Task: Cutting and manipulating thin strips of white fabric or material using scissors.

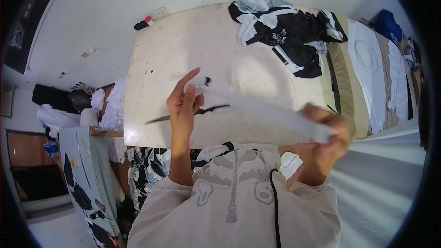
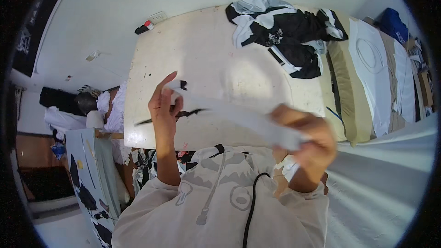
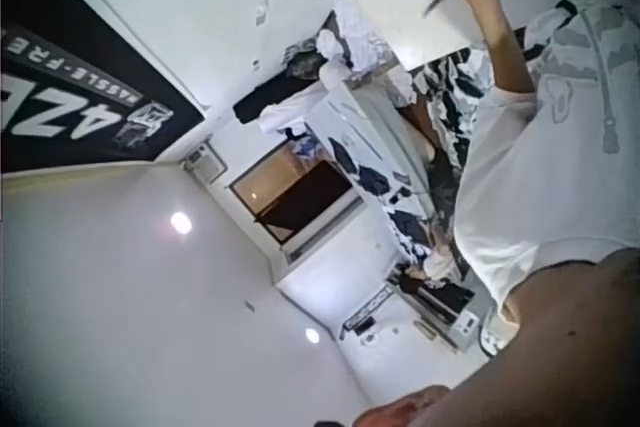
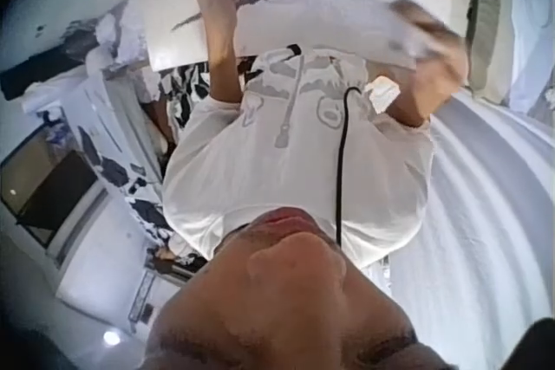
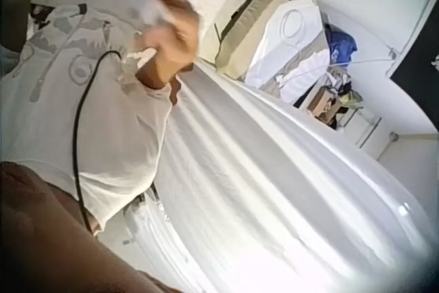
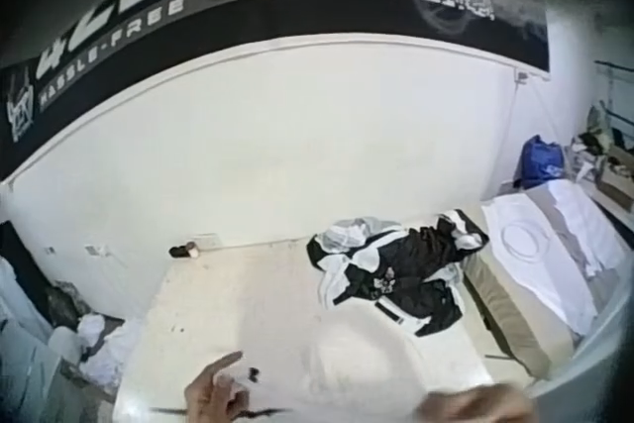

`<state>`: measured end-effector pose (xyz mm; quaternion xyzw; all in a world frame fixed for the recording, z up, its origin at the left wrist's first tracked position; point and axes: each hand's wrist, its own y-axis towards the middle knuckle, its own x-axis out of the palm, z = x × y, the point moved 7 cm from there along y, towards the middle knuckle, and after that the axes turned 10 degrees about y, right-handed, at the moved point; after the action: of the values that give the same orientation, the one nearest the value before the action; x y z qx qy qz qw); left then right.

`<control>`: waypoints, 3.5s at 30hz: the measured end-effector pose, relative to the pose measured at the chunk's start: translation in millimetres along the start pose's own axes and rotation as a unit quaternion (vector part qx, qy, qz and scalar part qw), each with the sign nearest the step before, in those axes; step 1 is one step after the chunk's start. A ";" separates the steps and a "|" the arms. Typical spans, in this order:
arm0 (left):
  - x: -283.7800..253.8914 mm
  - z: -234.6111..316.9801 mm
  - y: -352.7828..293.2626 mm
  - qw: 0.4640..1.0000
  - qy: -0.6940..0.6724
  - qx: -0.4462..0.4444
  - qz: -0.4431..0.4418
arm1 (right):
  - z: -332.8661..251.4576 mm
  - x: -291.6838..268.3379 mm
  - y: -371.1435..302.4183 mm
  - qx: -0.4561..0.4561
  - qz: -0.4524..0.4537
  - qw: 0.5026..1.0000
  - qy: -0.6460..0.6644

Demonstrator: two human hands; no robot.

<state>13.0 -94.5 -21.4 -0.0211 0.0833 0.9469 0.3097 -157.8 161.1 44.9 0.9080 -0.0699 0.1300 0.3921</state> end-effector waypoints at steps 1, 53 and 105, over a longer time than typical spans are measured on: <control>-1.4 4.0 0.0 0.999 0.027 -0.005 -0.024 | -17.7 -17.4 -6.8 -0.001 0.047 0.999 0.012; 37.7 0.3 -5.3 0.971 -0.172 -0.125 -0.111 | 136.5 33.3 61.4 0.200 0.034 0.971 -0.131; 31.6 15.2 -16.6 0.980 0.050 0.179 0.075 | 154.4 28.3 31.5 0.168 0.336 0.926 0.034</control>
<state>-2.6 -60.4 -11.8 -0.0061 0.2676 0.9351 0.2324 -110.0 26.1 -26.8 0.8791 -0.3346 0.2945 0.1690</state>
